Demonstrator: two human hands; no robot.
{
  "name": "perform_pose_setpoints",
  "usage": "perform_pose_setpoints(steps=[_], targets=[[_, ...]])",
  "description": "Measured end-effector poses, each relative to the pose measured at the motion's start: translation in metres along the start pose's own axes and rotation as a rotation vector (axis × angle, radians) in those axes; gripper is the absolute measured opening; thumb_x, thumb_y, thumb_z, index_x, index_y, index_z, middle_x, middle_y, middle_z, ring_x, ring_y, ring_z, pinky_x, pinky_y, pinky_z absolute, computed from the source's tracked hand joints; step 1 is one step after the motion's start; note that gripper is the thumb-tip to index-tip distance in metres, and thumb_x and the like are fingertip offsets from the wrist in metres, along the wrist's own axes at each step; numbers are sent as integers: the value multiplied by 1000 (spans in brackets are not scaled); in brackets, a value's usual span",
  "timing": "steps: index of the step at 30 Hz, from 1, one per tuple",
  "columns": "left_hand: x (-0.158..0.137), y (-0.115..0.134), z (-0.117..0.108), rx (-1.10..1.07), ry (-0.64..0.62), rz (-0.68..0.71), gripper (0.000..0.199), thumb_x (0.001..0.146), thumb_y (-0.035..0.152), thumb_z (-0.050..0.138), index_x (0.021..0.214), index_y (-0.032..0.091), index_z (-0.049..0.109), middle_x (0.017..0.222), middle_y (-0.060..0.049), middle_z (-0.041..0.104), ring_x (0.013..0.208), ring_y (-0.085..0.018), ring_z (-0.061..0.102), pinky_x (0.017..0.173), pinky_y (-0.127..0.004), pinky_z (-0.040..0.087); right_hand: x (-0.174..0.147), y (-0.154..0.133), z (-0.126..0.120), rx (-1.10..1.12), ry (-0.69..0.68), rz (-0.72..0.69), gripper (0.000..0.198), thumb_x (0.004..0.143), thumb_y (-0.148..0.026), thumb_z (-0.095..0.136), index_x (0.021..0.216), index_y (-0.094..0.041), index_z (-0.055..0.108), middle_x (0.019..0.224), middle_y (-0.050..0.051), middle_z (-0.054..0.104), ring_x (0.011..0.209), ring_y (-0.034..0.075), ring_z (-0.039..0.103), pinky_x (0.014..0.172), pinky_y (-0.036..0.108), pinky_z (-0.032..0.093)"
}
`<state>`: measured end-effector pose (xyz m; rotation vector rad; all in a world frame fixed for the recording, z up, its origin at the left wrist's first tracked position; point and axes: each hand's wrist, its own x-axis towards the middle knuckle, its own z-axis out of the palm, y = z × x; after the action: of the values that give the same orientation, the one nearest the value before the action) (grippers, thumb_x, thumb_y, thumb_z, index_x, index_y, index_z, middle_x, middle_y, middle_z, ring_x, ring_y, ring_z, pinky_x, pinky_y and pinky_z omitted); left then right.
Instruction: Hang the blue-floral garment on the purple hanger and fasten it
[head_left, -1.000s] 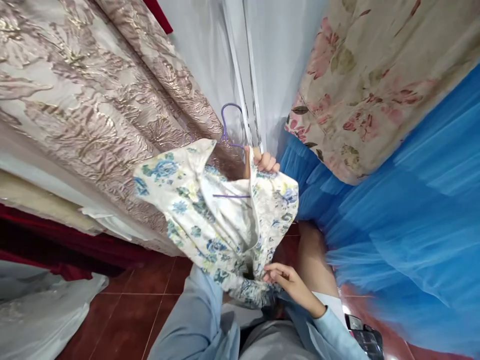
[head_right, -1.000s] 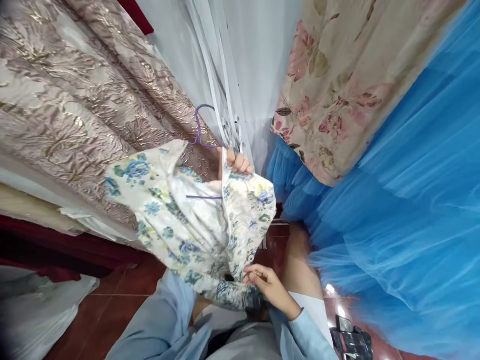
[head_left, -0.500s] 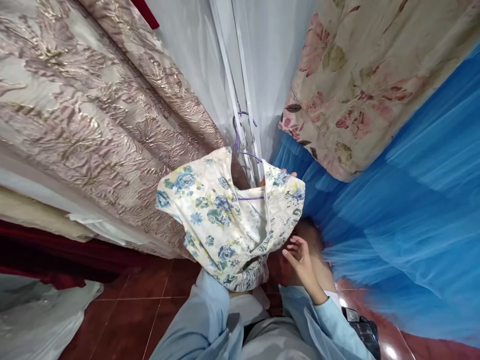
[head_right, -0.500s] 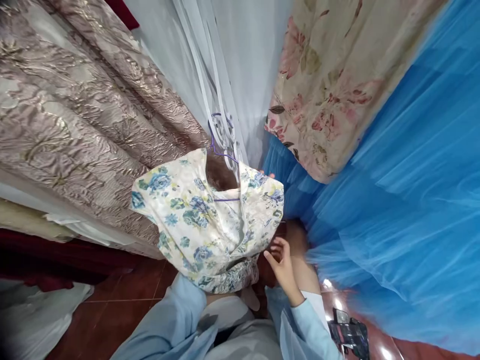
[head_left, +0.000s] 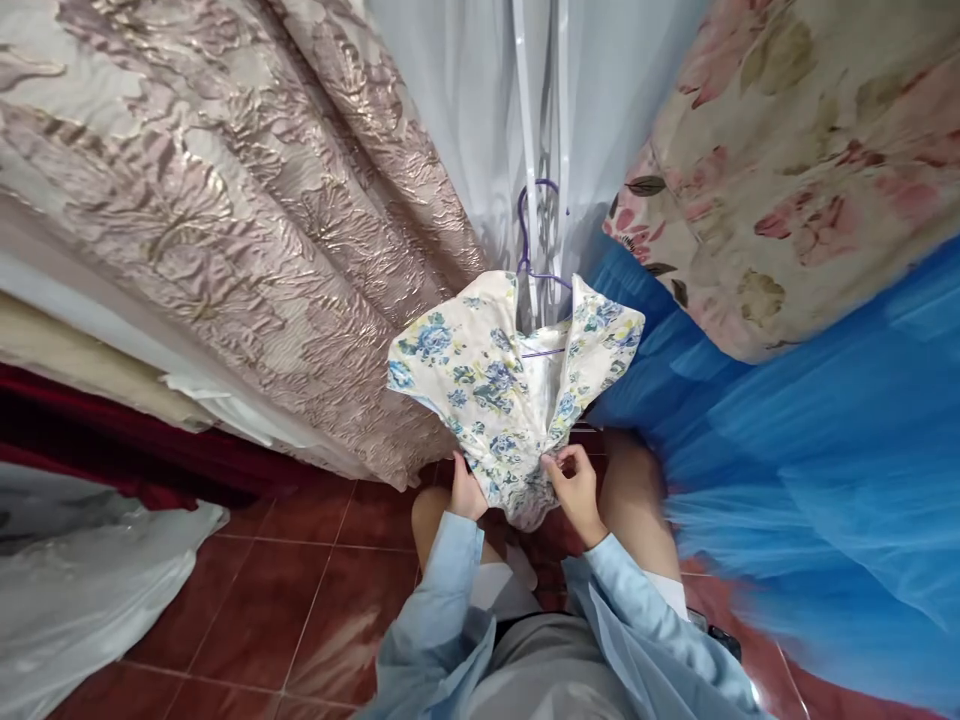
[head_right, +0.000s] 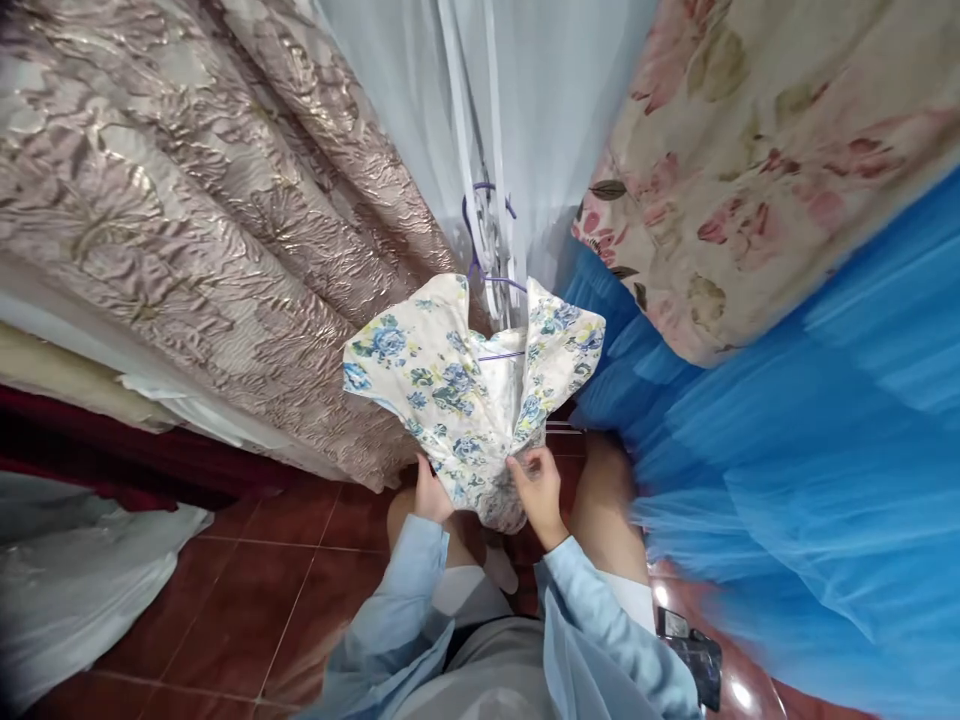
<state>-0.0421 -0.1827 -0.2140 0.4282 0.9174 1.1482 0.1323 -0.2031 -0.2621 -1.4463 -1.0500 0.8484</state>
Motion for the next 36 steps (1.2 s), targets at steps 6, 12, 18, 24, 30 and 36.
perform_pose_setpoints(steps=[6,12,18,24,30,36], targets=[[-3,-29,-19,96,159,23,66,44,48,98,99,19,75,116,-12,75,131,-37,59,118,-49,38,11,-6,15,-58,-219,-55,26,94,-44,54,98,-19,60,92,8,68,83,22,62,79,34,49],[1,-25,-5,58,170,63,56,55,42,94,101,17,75,114,-11,76,128,-34,62,115,-47,43,15,-7,17,-79,-396,-120,13,89,-33,50,82,-22,53,71,1,60,66,18,56,67,30,46],[-2,-20,3,65,148,61,51,55,41,94,97,19,76,117,-10,76,130,-33,61,114,-43,44,11,-12,15,-91,-436,-161,11,90,-34,51,89,-23,51,77,1,62,68,17,57,68,28,44],[11,-26,-9,174,155,158,47,66,46,85,102,19,72,113,-11,74,124,-32,63,109,-41,46,15,-15,16,-180,-485,-138,19,90,-36,53,77,-23,49,68,0,58,63,17,53,63,27,37],[17,-22,-47,681,746,662,50,77,28,69,125,23,57,136,-13,55,126,-27,53,104,-38,44,2,0,-2,-13,-450,46,35,91,-51,54,73,-22,50,62,-2,55,57,15,49,55,26,37],[7,-73,-25,1000,58,603,20,80,23,66,100,23,70,104,-10,67,105,-27,61,98,-38,46,-16,-7,-13,97,-476,199,35,89,-50,60,74,-20,53,55,-3,53,50,14,49,51,26,38]])
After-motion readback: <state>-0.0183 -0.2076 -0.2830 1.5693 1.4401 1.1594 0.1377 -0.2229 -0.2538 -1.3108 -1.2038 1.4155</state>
